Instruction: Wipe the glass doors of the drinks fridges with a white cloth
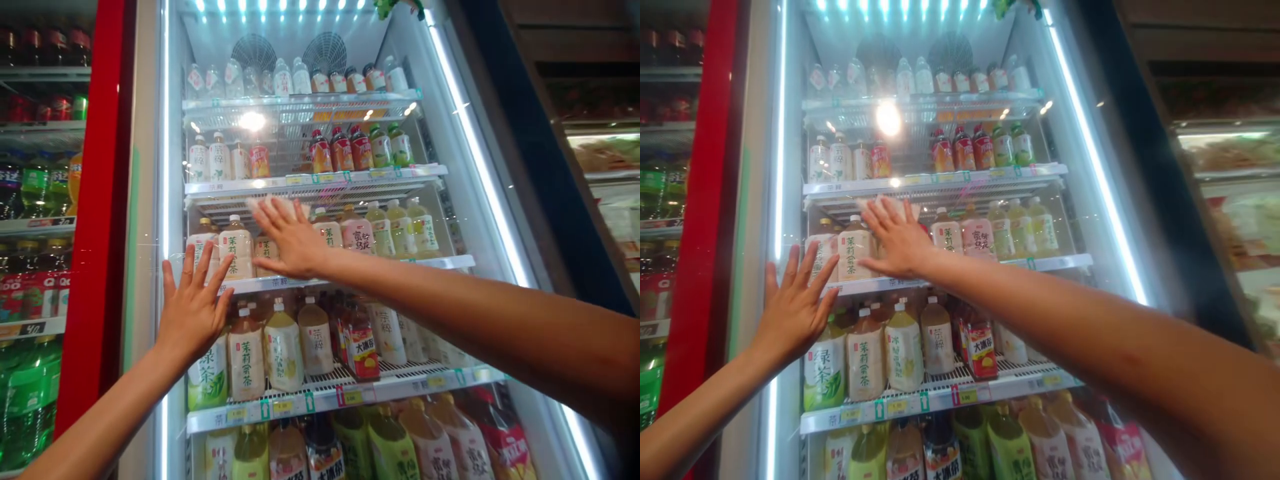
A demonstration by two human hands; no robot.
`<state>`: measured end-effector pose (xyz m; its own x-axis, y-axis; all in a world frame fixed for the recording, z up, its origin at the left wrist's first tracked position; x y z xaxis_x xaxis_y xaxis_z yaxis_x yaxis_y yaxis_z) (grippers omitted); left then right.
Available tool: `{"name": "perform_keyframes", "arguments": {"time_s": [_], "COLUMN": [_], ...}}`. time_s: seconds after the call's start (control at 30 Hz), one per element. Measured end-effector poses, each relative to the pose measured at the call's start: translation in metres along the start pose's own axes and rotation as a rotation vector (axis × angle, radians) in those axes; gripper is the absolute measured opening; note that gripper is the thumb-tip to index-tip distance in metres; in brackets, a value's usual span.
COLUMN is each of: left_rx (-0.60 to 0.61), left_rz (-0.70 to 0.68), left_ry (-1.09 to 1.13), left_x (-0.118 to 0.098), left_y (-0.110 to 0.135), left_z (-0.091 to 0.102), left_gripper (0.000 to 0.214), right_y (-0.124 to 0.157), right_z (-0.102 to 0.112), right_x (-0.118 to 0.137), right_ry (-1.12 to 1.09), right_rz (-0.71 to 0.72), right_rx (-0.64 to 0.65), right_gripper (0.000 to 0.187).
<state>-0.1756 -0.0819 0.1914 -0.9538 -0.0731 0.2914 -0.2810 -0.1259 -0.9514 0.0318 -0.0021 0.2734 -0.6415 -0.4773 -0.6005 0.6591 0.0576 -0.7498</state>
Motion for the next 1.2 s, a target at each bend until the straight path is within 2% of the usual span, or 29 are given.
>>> {"name": "perform_keyframes", "arguments": {"time_s": [0.1, 0.13, 0.17, 0.3, 0.33, 0.37, 0.47, 0.5, 0.53, 0.57, 0.67, 0.73, 0.8, 0.87, 0.9, 0.93, 0.97, 1.07, 1.1, 1.13, 1.2], "left_rx": [-0.011, -0.012, -0.011, -0.018, -0.023, -0.024, -0.008, -0.003, -0.002, -0.003, -0.01, -0.009, -0.011, -0.01, -0.008, -0.006, -0.003, -0.003, -0.006, -0.01, -0.015], "left_rz": [-0.003, -0.009, -0.014, -0.037, -0.05, -0.073, -0.18, -0.212, -0.235, -0.251, -0.277, -0.285, -0.281, -0.273, -0.267, -0.261, -0.258, -0.273, -0.284, -0.293, -0.302], "left_ry": [-0.009, -0.007, -0.003, 0.017, 0.018, 0.019, 0.014, 0.012, 0.008, 0.003, -0.008, -0.004, 0.008, 0.017, 0.019, 0.022, 0.026, 0.05, 0.062, 0.074, 0.095], "left_x": [-0.002, -0.005, -0.008, -0.024, -0.029, -0.035, -0.052, -0.058, -0.064, -0.069, -0.089, -0.104, -0.12, -0.136, -0.143, -0.151, -0.158, -0.177, -0.183, -0.188, -0.196], "left_y": [-0.006, -0.008, -0.011, -0.026, -0.03, -0.035, -0.051, -0.058, -0.064, -0.072, -0.094, -0.109, -0.121, -0.132, -0.138, -0.142, -0.147, -0.159, -0.163, -0.167, -0.173], "left_z": [-0.001, -0.002, -0.003, -0.011, -0.013, -0.015, -0.02, -0.022, -0.023, -0.025, -0.033, -0.038, -0.042, -0.046, -0.047, -0.048, -0.05, -0.054, -0.055, -0.057, -0.059], "left_gripper": [0.072, 0.072, 0.071, 0.072, 0.073, 0.074, 0.076, 0.076, 0.075, 0.073, 0.067, 0.066, 0.065, 0.064, 0.064, 0.063, 0.062, 0.06, 0.06, 0.06, 0.061], "right_y": [0.012, 0.015, 0.015, 0.005, 0.009, 0.016, 0.046, 0.055, 0.061, 0.063, 0.062, 0.065, 0.074, 0.088, 0.095, 0.102, 0.109, 0.131, 0.141, 0.151, 0.172], "right_z": [-0.005, -0.006, -0.005, 0.005, 0.006, 0.007, 0.006, 0.006, 0.008, 0.01, 0.015, 0.015, 0.011, 0.01, 0.011, 0.015, 0.02, 0.035, 0.038, 0.038, 0.035], "right_x": [0.015, 0.011, 0.001, -0.063, -0.072, -0.076, -0.082, -0.091, -0.106, -0.125, -0.188, -0.204, -0.198, -0.189, -0.193, -0.204, -0.222, -0.286, -0.299, -0.304, -0.293], "right_ry": [-0.011, -0.017, -0.023, -0.02, -0.02, -0.023, -0.047, -0.053, -0.052, -0.045, -0.015, -0.015, -0.019, -0.007, 0.001, 0.005, 0.002, -0.016, -0.017, -0.016, -0.017], "right_rz": [0.372, 0.426, 0.395, -0.141, -0.182, -0.145, 0.201, 0.264, 0.256, 0.179, -0.198, -0.327, -0.245, -0.039, 0.035, 0.04, -0.028, -0.446, -0.549, -0.591, -0.485], "right_rx": [0.051, 0.062, 0.062, -0.027, -0.046, -0.054, -0.008, 0.01, 0.015, 0.001, -0.11, -0.171, -0.164, -0.104, -0.072, -0.052, -0.044, -0.05, -0.056, -0.058, -0.04], "right_gripper": [0.101, 0.099, 0.097, 0.091, 0.092, 0.094, 0.098, 0.098, 0.097, 0.096, 0.096, 0.097, 0.097, 0.095, 0.094, 0.094, 0.094, 0.095, 0.095, 0.095, 0.092]}}
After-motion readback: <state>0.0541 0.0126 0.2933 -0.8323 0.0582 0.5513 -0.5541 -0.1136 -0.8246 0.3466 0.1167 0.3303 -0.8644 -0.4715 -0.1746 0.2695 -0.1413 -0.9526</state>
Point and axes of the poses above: each hand's wrist, its own y-axis away from the middle knuckle, its own z-axis out of the back of the hand, x = y × z, the point moved 2 cm from there along -y, towards the middle knuckle, and after that the axes turned 4 degrees about -x, right-handed, at the moved point
